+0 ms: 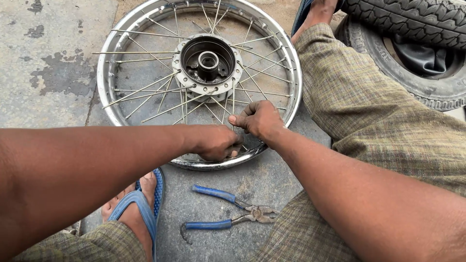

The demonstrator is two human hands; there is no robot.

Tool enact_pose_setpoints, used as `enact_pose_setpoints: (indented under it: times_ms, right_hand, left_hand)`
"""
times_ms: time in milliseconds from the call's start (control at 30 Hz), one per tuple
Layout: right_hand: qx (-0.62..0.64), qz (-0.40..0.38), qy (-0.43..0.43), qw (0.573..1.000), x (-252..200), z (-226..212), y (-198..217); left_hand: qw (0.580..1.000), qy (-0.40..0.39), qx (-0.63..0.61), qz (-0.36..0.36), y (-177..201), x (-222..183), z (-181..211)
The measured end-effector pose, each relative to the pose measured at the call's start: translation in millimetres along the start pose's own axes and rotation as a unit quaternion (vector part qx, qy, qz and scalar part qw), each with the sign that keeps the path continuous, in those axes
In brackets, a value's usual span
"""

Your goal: The person assembles a motorcycle wheel by threading metal spokes through the hub and rim by hand. They align each spoke with the rim holes and secure them by screwing small metal nipples onto the ends.

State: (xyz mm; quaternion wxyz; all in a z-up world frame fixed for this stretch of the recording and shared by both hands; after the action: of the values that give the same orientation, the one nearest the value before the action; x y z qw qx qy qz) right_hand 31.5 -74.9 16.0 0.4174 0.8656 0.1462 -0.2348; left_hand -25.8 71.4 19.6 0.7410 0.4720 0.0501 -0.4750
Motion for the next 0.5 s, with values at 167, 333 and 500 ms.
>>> enact_pose_setpoints:
  times_ms: [167, 333, 500]
  right_hand:
    - [0.018, 0.000, 0.003, 1.000, 7, 0, 0]
    - [0.109, 0.087, 0.087, 0.986, 19, -7, -18]
    - [-0.008, 0.354, 0.108, 0.929, 36, -42, -34]
  left_hand:
    - [0.999, 0.018, -0.004, 0.029, -9, 13, -9]
    - [0.999, 0.000, 0.000, 0.052, -14, 1, -11]
    - [0.995, -0.055, -0.028, 0.083, -20, 8, -17]
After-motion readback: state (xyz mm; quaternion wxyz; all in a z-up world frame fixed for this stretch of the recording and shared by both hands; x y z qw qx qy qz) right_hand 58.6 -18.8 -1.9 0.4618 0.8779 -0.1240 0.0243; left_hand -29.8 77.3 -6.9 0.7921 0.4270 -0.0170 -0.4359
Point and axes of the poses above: each hand's wrist, its own x-axis towards the middle knuckle, its own y-axis out of the back of the hand, z = x × y, the point moved 1 cm from there along x, towards the middle knuckle, and after that the axes turned 5 degrees about -y, right-handed, at the moved point
